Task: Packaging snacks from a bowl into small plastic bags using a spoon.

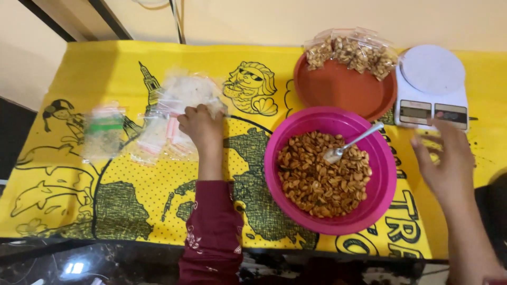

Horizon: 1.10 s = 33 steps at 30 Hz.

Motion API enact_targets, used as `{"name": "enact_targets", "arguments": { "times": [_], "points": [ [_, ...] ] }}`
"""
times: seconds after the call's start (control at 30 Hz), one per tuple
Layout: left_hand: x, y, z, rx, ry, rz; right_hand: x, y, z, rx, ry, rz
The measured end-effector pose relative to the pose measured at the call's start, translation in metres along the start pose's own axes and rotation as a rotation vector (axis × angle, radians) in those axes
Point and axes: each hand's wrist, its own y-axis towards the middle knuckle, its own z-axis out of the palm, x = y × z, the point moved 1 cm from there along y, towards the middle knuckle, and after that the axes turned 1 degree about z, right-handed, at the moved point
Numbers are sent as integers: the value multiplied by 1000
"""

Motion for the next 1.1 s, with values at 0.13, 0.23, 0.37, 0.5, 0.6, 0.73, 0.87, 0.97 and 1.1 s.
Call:
{"name": "enact_targets", "arguments": {
  "times": [0.13, 0.23, 0.37, 0.5, 0.6, 0.73, 0.87, 0.97, 1.1],
  "points": [
    [-19, -4, -14, 67, 63, -29, -53, -115, -5, -146, -160, -82],
    [-25, -3, -12, 237, 138, -74, -66, -172, 4, -243, -272, -83],
    [-23, -1, 2, 157, 136, -47, -73, -191, 29, -332, -184, -21],
    [-22, 4, 9, 147, 218, -36, -74, -193, 34, -448, -104, -46],
    [-20, 7, 16, 120, 261, 28, -64, -188, 31, -454, -63, -41],
    [-14, 7, 13, 130, 335, 69, -68, -191, 33, -456, -37, -46],
    [-5, 10, 16, -59, 15, 88, -74, -193, 35, -464, -68, -46],
    [-5, 5, 7, -122, -93, 69, -73, -195, 34, -464, -63, -62],
    [-7, 6, 1, -149, -179, 59, -73, -194, 34, -462, -94, -66]
  ]
}}
